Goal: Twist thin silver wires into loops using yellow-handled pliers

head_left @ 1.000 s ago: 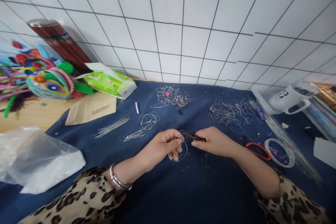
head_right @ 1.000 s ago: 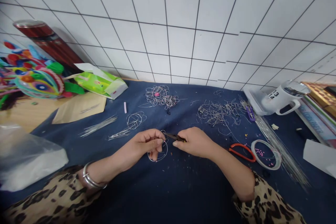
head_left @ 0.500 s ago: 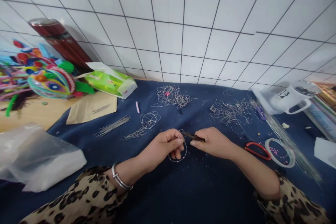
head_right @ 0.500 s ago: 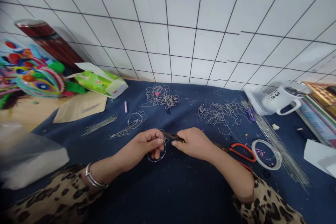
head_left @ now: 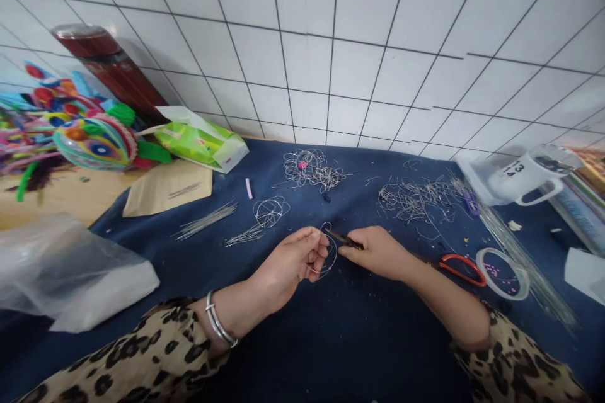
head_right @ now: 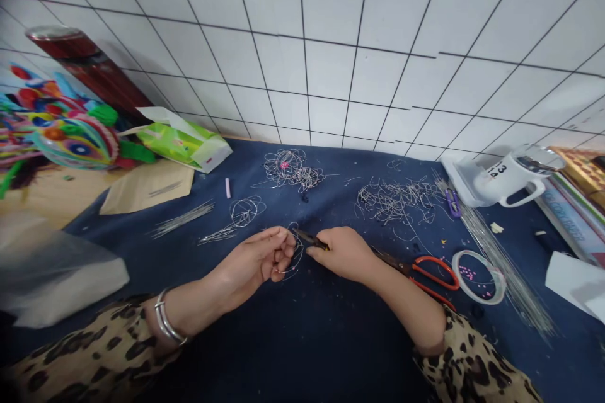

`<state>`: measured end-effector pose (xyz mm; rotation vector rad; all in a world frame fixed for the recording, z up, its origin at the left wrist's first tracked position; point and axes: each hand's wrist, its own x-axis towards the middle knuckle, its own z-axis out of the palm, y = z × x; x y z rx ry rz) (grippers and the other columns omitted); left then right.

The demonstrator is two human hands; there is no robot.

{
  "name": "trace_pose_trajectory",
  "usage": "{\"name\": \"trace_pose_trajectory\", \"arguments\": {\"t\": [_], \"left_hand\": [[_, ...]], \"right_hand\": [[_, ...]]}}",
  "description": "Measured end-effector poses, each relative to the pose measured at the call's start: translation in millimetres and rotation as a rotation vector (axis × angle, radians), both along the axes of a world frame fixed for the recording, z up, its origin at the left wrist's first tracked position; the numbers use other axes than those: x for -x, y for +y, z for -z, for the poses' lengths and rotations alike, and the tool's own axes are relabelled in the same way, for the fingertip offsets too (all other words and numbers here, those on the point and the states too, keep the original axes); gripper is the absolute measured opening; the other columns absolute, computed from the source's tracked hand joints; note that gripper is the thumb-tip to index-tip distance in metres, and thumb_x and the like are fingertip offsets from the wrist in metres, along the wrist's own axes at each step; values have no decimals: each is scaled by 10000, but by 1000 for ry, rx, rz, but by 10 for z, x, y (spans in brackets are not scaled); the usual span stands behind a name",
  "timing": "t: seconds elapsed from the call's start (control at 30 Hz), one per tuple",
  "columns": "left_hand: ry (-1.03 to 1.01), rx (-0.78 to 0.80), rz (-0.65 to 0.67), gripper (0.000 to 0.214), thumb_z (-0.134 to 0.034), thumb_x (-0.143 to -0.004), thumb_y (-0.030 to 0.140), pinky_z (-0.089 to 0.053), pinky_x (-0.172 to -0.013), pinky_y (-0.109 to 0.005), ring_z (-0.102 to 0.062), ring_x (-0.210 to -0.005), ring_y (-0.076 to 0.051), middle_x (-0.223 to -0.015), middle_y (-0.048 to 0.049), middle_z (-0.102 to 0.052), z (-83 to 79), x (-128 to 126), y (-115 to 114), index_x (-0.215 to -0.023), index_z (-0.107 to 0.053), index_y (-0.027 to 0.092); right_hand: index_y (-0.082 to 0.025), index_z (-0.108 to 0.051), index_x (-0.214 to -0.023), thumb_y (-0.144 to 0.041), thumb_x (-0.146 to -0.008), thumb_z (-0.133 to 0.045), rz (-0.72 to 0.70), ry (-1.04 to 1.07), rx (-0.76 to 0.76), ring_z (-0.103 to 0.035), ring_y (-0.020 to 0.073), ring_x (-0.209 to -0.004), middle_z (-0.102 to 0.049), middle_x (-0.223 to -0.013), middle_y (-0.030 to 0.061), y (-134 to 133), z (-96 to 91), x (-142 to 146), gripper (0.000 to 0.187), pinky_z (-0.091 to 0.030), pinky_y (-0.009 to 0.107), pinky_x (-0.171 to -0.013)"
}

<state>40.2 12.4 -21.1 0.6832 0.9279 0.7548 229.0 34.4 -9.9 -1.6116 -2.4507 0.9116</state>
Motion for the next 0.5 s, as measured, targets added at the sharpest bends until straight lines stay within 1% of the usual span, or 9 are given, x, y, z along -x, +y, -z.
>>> {"name": "trace_pose_trajectory", "arguments": {"t": [0.13,0.23,0.37,0.5], "left_hand": [[145,-19,16,207,-445,-853,320,-332,-460,-195,-413,-536,-78,-680,2,-449,-49,12,15,-793,-538,145],[205,-29,30,206,-452,-844,320,-316,-442,-190,-387,-525,-75,-685,6,-434,-71,5,22,-777,-542,147],[203,-13,30,186,-470,-828,311,-304,-427,-187,-353,-504,-71,-664,17,-409,-73,-29,50,-763,-539,151],[155,11,6,162,-482,-821,287,-302,-430,-184,-346,-492,-62,-660,20,-404,-77,-35,71,-755,-534,149]], "right_hand": [[-170,-432,-576,-430,-788,-475,-3,19,15,-377,66,-507,-415,-531,-43,-3,26,-10,338,-188,206,-477],[-170,-425,-571,-439,-786,-477,-2,29,13,-379,65,-503,-411,-527,-43,-4,44,-32,349,-186,207,-473],[-172,-459,-587,-491,-768,-494,-13,49,46,-401,71,-507,-438,-532,-40,-3,54,-55,369,-197,202,-471],[-185,-538,-680,-546,-724,-536,-1,94,98,-439,84,-533,-504,-582,-35,-8,52,-69,364,-224,196,-476]]}}
